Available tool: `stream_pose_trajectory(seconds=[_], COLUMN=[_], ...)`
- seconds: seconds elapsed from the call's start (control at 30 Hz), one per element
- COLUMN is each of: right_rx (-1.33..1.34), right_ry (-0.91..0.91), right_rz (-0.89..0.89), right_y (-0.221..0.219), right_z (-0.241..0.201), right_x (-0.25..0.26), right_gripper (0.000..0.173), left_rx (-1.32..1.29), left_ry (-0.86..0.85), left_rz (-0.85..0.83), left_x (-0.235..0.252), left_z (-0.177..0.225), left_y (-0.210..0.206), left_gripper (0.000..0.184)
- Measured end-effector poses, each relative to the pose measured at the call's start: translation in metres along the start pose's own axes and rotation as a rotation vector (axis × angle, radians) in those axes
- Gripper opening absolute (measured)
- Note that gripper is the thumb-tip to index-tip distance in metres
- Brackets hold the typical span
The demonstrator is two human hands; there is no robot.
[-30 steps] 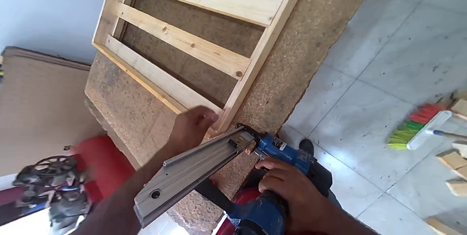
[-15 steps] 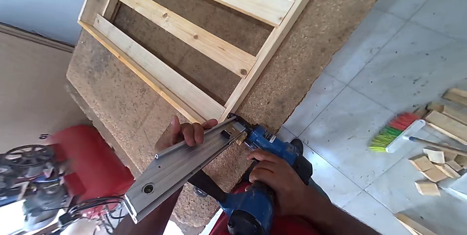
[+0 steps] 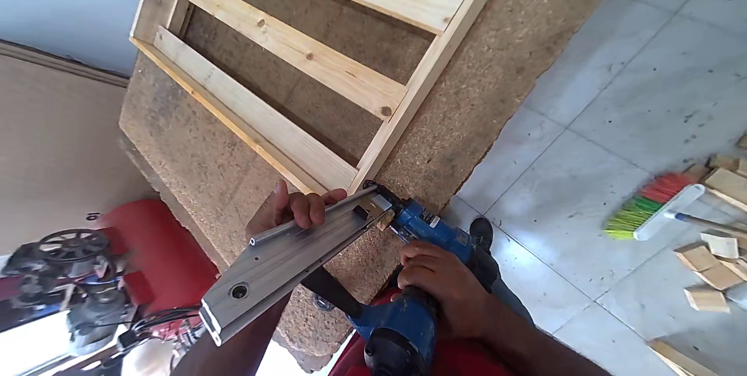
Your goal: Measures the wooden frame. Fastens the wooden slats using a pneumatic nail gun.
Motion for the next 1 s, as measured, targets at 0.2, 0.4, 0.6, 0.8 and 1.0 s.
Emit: stream_pose_trajectory(seconds=[0.2, 0.4, 0.6, 0.8, 1.0], right_rx=[-0.02, -0.331, -0.791, -0.977, -0.745], right_ry=[-0.075, 0.033, 0.261, 0.404, 0.35], right_rz=[-0.057, -0.34, -0.844, -0.36, 0.264], right_y=[0.015, 0.076, 0.112, 0.131, 0.148], right_z=[-0.012, -0.052, -0.101, -0.16, -0.181], right_x=[-0.005, 0.007, 0.104, 0.14, 0.067], right_gripper=[0.032, 0.03, 0.014, 0.016, 0.023], left_rx=[0.005, 0.466, 0.566, 0.712, 0.791], left_ry=[0.045, 0.76, 0.971, 0.383, 0.04], left_rz=[0.055, -0.076, -0.2, -0.056, 0.097], left_x=[-0.007, -0.021, 0.002, 0.027, 0.04], left_z=[-0.011, -0.015, -0.066, -0.025, 0.009], left_y=[-0.002, 0.019, -0.057, -0.104, -0.12], left_gripper=[0.06, 0.054, 0.076, 0.065, 0.081])
Point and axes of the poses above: each hand's wrist, its own x-axis towards the middle knuckle, its own y-axis out of the back of the hand, z = x × y, the point moved 2 cm from there along x, towards the middle knuckle, and after that the axes turned 14 degrees about z, right-handed, at the moved point
